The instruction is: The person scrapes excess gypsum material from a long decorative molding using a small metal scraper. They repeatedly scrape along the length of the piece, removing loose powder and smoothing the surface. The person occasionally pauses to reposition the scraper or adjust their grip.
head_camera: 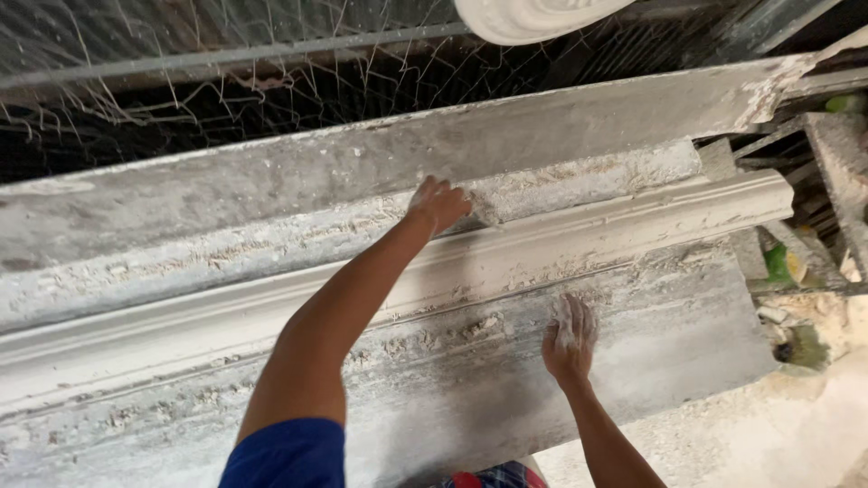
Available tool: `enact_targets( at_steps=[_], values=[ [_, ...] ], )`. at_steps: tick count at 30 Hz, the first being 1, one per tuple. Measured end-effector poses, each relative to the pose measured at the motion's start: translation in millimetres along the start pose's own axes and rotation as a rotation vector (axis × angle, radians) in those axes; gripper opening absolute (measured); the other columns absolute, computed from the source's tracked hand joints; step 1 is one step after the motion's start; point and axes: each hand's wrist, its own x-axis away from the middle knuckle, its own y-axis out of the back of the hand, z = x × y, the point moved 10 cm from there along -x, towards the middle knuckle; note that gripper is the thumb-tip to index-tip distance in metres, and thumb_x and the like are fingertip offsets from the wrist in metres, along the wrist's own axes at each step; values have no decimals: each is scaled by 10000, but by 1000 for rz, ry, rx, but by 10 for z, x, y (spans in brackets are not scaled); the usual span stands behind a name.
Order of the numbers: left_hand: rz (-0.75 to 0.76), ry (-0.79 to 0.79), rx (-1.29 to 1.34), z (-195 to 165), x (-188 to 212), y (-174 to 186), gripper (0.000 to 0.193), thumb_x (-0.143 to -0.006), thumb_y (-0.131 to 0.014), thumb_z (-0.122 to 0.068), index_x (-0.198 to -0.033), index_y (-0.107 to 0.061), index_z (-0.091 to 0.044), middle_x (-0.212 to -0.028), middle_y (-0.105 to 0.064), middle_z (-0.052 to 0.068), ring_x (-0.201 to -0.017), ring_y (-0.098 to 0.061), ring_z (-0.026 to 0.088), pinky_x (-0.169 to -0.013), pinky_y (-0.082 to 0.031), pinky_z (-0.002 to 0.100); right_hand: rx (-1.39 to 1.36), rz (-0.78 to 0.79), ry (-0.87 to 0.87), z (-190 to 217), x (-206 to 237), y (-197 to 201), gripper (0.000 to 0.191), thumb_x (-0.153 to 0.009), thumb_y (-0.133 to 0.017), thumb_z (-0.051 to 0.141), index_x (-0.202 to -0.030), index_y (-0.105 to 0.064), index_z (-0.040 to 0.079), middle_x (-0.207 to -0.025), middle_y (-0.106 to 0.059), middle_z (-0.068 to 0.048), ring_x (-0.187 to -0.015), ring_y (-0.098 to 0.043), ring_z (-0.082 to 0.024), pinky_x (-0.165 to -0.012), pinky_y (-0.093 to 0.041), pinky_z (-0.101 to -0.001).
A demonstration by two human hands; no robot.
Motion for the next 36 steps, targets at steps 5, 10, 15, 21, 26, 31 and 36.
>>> enact_targets(
  at_steps=[5, 10, 15, 21, 26, 31, 36],
  values=[
    [95, -19, -139, 580, 1118, -249, 561, -1003, -570, -120, -1525, -418, -258, -1591, -400, 31, -1453, -393, 308, -1100, -381, 576, 13, -5, 6, 70, 21, 28, 480, -1048, -467, 221, -1489, -493, 35, -1552, -489, -173, -1439, -408, -457, -1210, -257, -649],
    [259, 92, -150, 1000, 1801, -358, 642, -989, -547, -85, -1560, -376, -324, -1551, -418, -18, -1340, -491, 265, -1073, -442, 496, -5, -19, 55, 214, -46, 126, 467, -1031, -489, 203, -1464, -508, 31, -1559, -485, -178, -1450, -421, -445, -1208, -260, -676],
    [131, -60, -150, -37, 488, -108, 457, -1019, -524, -171, -1464, -493, -270, -1514, -458, -31, -1294, -525, 265, -1034, -460, 510, -85, 2, 80, 179, -79, 167, 481, -1001, -527, 223, -1451, -486, 58, -1555, -460, -211, -1447, -391, -465, -1196, -224, -669],
    [41, -173, -94, -1581, -1283, 305, 440, -1058, -500, -128, -1484, -493, -240, -1604, -415, -51, -1276, -556, 288, -979, -503, 505, -361, 45, 89, -161, 125, -73, 527, -1023, -495, 195, -1510, -394, 22, -1559, -437, -234, -1475, -379, -441, -1240, -194, -651],
    [64, -98, -68, -1662, -1408, 356, 533, -986, -558, -197, -1501, -448, -277, -1606, -368, -50, -1382, -458, 257, -1054, -422, 521, -294, 78, 103, -1648, -54, 42, 513, -1107, -349, 173, -1609, -356, 66, -1625, -373, -233, -1545, -308, -381, -1329, -158, -588],
    [285, 141, -91, -842, -388, 159, 504, -1096, -432, -209, -1575, -406, -362, -1554, -475, -21, -1352, -522, 247, -1141, -419, 472, -142, 15, -254, -3779, -630, 594, 655, -1101, -325, 500, -1573, -364, 48, -1630, -314, -263, -1518, -253, -421, -1238, -172, -631],
    [208, 108, -45, -1087, -572, 329, 450, -1075, -432, -249, -1517, -438, -334, -1504, -489, -19, -1330, -496, 270, -1125, -377, 502, 47, 51, -74, -3918, -812, 517, 518, -1113, -305, 378, -1514, -396, 63, -1573, -391, -243, -1494, -344, -459, -1233, -281, -668]
  ],
)
